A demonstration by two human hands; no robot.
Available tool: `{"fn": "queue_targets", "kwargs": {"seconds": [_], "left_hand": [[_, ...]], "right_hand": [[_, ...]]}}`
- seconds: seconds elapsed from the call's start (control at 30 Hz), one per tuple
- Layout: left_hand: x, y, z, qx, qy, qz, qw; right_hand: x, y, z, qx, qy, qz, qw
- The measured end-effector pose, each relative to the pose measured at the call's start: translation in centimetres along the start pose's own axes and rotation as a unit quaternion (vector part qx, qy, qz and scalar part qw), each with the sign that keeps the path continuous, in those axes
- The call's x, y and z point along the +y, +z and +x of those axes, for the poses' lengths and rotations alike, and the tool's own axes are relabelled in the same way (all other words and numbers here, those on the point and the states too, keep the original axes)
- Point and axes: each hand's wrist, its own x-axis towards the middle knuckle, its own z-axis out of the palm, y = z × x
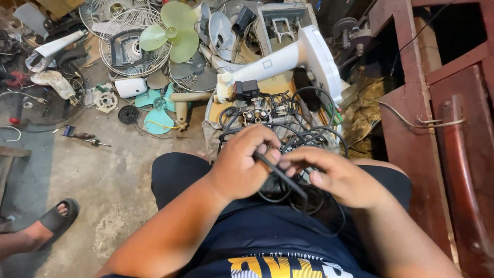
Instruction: A person is coiling a long black power cord by hand while sitting on the floor in a repair shop.
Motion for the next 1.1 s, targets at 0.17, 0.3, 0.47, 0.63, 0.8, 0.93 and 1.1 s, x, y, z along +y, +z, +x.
{"fn": "queue_targets", "kwargs": {"seconds": [0.17, 0.3, 0.47, 0.63, 0.8, 0.93, 1.1], "left_hand": [[0.8, -0.1, 0.1, -0.07, 0.016, 0.006, 0.997], [0.2, -1.4, -0.3, -0.151, -0.087, -0.067, 0.982], [-3.6, -4.1, -0.8, -0.16, -0.105, -0.169, 0.967], [-5.9, -5.6, -1.5, -0.106, -0.084, -0.301, 0.944], [-7.8, -7.7, -2.1, -0.149, -0.085, -0.178, 0.969], [-6.9, -8.6, -2.4, -0.146, -0.1, -0.086, 0.98], [-6.6, -7.4, -2.5, -0.124, -0.115, -0.038, 0.985]], "right_hand": [[1.4, 0.3, -0.1, 0.057, 0.065, 0.014, 0.996], [1.8, -0.2, 0.0, 0.14, 0.141, -0.201, 0.959], [2.7, -0.6, 0.2, 0.136, 0.251, -0.419, 0.862], [4.5, 0.5, 1.2, 0.077, 0.329, -0.459, 0.822], [6.4, 0.5, 1.7, 0.057, 0.308, -0.512, 0.8], [8.7, 0.1, 1.0, 0.063, 0.266, -0.589, 0.761], [8.6, 0.0, 1.3, 0.067, 0.187, -0.628, 0.753]]}}
